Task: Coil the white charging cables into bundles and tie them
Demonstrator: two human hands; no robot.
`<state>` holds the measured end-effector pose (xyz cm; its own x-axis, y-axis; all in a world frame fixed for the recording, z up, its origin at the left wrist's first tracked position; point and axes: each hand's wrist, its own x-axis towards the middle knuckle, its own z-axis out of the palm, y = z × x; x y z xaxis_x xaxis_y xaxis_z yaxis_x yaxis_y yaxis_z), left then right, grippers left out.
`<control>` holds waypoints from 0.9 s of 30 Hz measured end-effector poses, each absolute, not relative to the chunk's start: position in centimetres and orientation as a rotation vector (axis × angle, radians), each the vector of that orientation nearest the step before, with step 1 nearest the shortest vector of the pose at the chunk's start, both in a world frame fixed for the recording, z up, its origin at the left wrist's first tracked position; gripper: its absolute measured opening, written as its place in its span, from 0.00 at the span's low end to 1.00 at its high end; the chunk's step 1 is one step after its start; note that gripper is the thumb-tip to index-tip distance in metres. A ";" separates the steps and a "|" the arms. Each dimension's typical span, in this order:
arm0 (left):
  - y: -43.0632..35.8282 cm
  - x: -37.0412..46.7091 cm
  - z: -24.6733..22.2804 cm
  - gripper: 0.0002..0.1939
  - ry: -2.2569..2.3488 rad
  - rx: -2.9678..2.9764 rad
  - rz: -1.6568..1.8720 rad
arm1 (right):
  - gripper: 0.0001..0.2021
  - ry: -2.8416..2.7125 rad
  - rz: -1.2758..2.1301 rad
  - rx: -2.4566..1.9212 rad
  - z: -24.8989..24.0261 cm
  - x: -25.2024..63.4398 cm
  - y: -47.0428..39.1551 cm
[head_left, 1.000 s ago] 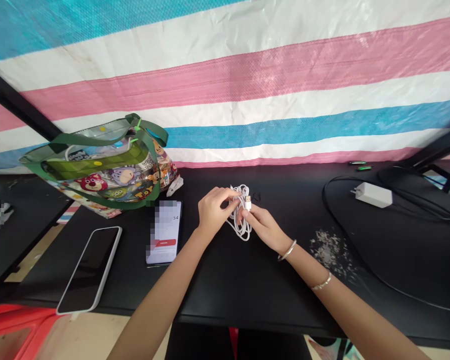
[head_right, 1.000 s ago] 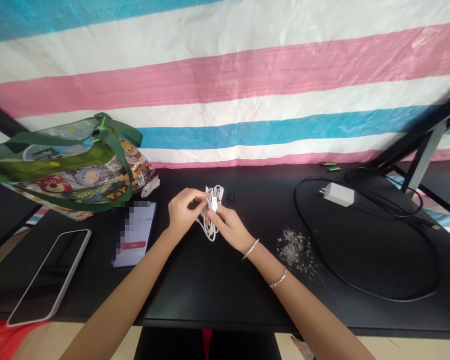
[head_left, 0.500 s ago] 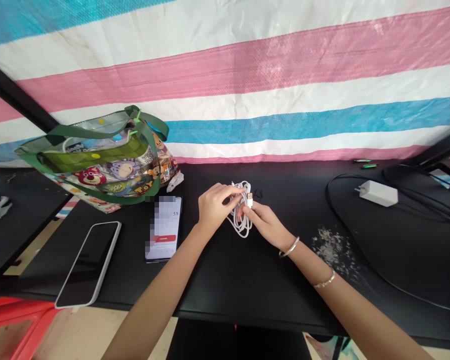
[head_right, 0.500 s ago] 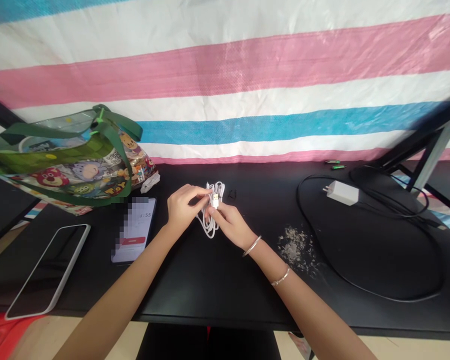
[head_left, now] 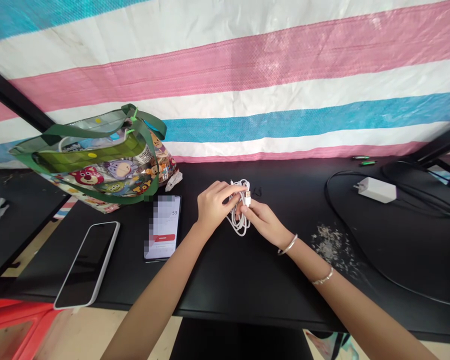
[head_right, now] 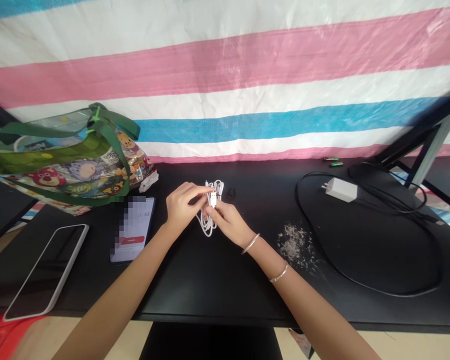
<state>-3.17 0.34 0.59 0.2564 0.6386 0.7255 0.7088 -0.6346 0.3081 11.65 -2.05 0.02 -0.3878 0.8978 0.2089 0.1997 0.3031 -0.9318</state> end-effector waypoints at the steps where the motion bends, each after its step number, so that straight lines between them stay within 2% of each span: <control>1: 0.4 -3.2 0.6 0.11 -1.282 -2.418 -1.340 | 0.29 -1.798 1.126 -0.987 0.0 11.6 -2.1; 18: 0.5 -3.2 0.5 0.11 -1.258 -2.451 -1.345 | 0.28 -1.813 1.045 -1.020 0.0 11.8 -1.9; 27: 0.2 -2.9 0.8 0.08 -1.769 -2.562 -1.224 | 0.30 -1.785 1.049 -1.061 -0.1 11.6 -1.8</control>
<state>-2.94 0.20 0.81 0.1814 0.8756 0.4476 0.7278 -0.4257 0.5378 11.64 -1.78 -0.10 -0.3348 0.9182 0.2118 0.2618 0.3065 -0.9152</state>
